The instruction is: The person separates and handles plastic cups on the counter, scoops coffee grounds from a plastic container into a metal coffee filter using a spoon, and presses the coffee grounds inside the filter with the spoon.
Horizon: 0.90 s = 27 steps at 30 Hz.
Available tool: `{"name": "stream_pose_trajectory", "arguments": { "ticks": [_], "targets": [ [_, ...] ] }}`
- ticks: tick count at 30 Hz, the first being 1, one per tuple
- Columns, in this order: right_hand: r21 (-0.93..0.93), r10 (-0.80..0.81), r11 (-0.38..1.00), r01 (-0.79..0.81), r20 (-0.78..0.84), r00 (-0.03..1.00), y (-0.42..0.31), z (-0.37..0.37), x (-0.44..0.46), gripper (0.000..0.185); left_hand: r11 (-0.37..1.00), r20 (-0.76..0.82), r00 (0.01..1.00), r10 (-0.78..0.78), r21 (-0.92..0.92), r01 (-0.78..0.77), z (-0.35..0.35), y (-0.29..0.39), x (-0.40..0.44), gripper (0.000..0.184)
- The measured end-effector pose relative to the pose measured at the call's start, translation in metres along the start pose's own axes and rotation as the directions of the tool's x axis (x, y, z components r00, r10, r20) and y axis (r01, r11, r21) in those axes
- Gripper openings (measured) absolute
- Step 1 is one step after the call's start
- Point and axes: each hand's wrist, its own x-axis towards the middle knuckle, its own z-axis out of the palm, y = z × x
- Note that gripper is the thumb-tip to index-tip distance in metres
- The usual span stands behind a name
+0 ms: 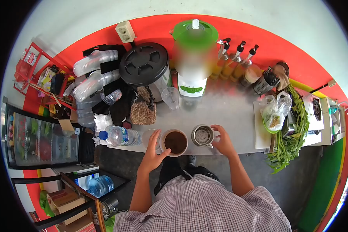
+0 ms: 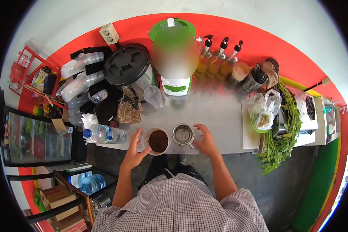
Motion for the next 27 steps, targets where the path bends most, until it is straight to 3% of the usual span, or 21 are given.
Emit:
{"name": "stream_pose_trajectory", "arguments": {
  "ticks": [2, 5, 7, 10, 12, 13, 15, 22, 24, 27],
  "targets": [
    [0.010, 0.033, 0.999, -0.032, -0.116, 0.993, 0.010, -0.020, 0.016, 0.048, 1.000, -0.023, 0.999, 0.026, 0.005, -0.026, -0.006, 0.001, 0.007, 0.100],
    [0.028, 0.049, 0.999, -0.044, -0.213, 0.976, -0.019, -0.045, 0.053, 0.035, 0.997, -0.056, 0.995, 0.080, 0.012, -0.079, -0.013, 0.004, 0.024, 0.095],
    [-0.011, -0.032, 0.999, 0.030, -0.233, 0.972, -0.056, -0.050, 0.076, 0.027, 0.994, -0.073, 0.991, 0.109, 0.003, -0.109, -0.017, 0.009, 0.038, 0.092],
    [-0.034, -0.123, 0.992, 0.120, -0.110, 0.986, -0.104, -0.039, 0.115, 0.025, 0.996, -0.039, 0.995, 0.090, -0.020, -0.091, -0.023, 0.025, 0.062, 0.088],
    [-0.146, -0.230, 0.960, 0.241, 0.088, 0.969, -0.126, -0.023, 0.140, 0.028, 0.997, -0.001, 0.998, 0.070, -0.024, -0.070, -0.023, 0.036, 0.075, 0.086],
    [-0.146, -0.234, 0.959, 0.244, 0.087, 0.968, -0.135, -0.012, 0.152, 0.028, 0.997, -0.003, 0.997, 0.073, -0.022, -0.073, -0.022, 0.033, 0.083, 0.086],
    [-0.198, -0.403, 0.883, 0.425, 0.144, 0.904, -0.147, 0.012, 0.173, 0.033, 0.963, -0.026, 0.978, 0.205, 0.184, -0.197, -0.017, 0.019, 0.098, 0.084],
    [-0.460, -0.465, 0.713, 0.530, 0.255, 0.848, -0.157, 0.062, 0.227, 0.034, 0.965, 0.004, 0.979, 0.206, 0.167, -0.204, -0.013, 0.026, 0.115, 0.081],
    [-0.513, -0.371, 0.693, 0.507, 0.349, 0.861, -0.160, 0.067, 0.239, 0.026, 0.957, -0.023, 0.968, 0.249, 0.160, -0.242, -0.007, 0.020, 0.117, 0.083],
    [-0.587, -0.350, 0.615, 0.526, 0.394, 0.850, -0.163, 0.067, 0.245, 0.020, 0.956, -0.043, 0.964, 0.263, 0.144, -0.254, -0.003, 0.020, 0.115, 0.083]
  ]
}}
